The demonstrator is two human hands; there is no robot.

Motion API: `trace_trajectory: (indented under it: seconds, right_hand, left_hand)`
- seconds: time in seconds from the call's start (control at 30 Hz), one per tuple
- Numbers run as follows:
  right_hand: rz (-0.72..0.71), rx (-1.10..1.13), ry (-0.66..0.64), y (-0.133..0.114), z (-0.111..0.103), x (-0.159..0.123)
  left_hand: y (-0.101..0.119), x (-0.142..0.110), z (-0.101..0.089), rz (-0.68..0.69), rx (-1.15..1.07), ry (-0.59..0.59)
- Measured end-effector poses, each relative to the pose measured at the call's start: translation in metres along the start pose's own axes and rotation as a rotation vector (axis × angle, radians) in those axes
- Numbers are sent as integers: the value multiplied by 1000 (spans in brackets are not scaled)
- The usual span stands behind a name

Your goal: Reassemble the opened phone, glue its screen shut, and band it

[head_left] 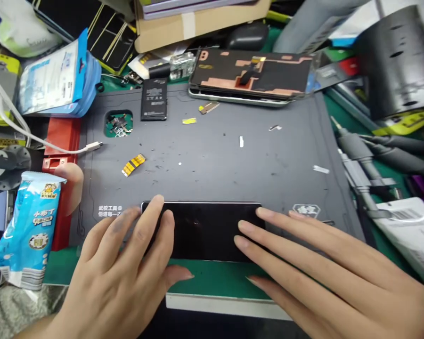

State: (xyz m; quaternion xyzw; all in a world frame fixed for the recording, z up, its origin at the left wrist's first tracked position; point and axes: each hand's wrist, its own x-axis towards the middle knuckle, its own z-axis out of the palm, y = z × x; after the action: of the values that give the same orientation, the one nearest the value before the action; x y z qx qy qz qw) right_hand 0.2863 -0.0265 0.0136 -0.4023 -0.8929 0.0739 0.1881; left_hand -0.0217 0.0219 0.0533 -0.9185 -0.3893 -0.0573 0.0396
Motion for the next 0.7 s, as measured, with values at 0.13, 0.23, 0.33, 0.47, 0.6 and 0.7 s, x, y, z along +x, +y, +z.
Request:
trace_trajectory:
  seconds: [0.13,0.23,0.33,0.47,0.6,0.7]
  right_hand:
    - [10,12,20,1,5,-1]
    - [-2,-7,-5,4,6,-3]
    - [-27,-32,-25,6,7,-3]
    - [5,-6,7,5,9,-4]
    - [27,14,47,3,11,-5]
    - [55,36,85,2,11,-9]
  left_hand:
    - [5,13,3,83,-52,-27]
    - [7,20,7,118,-72,-63]
    - [7,25,7,173,-62,-71]
    - [6,30,0,178,-53,-84]
    - [7,36,-8,168,-85,-138]
    - [6,41,-11,162,-121,-174]
